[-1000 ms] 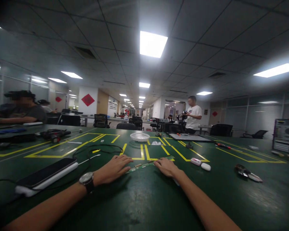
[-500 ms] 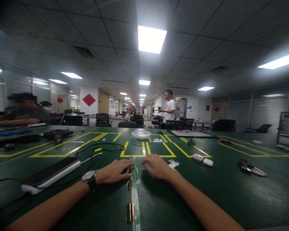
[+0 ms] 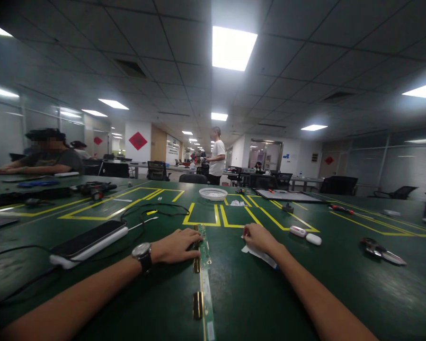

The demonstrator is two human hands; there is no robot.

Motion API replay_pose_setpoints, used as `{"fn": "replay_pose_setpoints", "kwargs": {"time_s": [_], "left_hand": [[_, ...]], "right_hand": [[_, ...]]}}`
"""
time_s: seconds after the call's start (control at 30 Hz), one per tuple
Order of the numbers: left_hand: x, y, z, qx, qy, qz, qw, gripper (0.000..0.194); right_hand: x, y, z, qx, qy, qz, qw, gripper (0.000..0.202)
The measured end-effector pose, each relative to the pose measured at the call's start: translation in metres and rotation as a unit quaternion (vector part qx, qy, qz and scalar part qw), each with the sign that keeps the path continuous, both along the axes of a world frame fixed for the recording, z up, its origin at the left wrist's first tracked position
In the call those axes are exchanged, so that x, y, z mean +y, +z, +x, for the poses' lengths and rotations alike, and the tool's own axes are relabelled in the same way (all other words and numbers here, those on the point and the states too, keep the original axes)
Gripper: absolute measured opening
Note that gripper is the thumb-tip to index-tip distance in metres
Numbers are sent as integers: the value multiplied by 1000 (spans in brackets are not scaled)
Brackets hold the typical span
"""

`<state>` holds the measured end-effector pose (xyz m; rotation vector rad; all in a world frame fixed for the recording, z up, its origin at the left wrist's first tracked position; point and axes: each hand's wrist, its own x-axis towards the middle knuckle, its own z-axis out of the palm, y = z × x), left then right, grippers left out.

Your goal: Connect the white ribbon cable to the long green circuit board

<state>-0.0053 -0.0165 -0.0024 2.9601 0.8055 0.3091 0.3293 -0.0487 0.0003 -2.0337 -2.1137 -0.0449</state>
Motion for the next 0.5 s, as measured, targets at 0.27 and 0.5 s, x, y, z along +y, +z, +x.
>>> {"fn": "replay_pose_setpoints", "kwargs": {"time_s": [0.27, 0.5], "left_hand": [[-3, -1, 3, -12, 10, -6, 1000, 55], [-1, -3, 4, -16, 9, -8, 1000, 56]], "right_hand": [[-20, -7, -75, 105, 194, 46, 974, 12], [-22, -12, -96, 65, 197, 83, 975, 10]]}}
